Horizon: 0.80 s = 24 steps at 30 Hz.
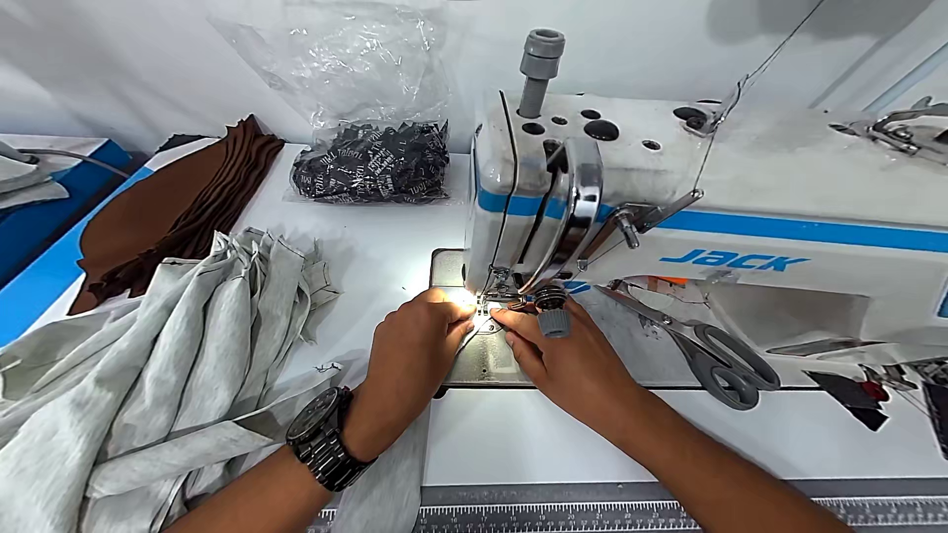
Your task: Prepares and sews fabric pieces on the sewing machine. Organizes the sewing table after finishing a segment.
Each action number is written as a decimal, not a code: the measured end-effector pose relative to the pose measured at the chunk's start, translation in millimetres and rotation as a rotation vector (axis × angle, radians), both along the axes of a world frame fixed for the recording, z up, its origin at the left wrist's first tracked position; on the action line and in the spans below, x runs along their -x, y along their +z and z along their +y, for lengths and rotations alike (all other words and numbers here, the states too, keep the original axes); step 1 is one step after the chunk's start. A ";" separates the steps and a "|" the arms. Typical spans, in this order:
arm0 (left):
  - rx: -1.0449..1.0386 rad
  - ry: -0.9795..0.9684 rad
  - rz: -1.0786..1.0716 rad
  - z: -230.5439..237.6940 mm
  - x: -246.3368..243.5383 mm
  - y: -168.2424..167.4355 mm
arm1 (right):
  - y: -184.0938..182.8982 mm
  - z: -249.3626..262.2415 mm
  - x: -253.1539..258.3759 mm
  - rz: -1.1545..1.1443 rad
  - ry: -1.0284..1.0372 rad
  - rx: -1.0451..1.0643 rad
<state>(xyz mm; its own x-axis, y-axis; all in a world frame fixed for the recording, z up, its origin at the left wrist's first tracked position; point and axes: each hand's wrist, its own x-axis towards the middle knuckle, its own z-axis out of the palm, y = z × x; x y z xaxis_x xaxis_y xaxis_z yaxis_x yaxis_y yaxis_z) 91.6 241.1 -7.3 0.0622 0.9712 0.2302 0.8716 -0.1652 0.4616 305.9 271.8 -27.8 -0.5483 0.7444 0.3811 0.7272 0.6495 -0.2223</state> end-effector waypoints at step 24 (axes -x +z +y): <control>0.127 0.236 -0.190 -3.6 -20.1 22.0 | 62.7 -148.4 -148.2 -0.459 -0.719 0.421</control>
<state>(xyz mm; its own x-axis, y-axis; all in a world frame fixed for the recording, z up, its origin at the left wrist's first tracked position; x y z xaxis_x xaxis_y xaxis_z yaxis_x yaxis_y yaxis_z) 111.6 237.4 14.7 -0.2004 0.9754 0.0919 0.7749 0.1004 0.6240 454.1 123.4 34.8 0.0654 0.9888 -0.1339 0.9959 -0.0562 0.0709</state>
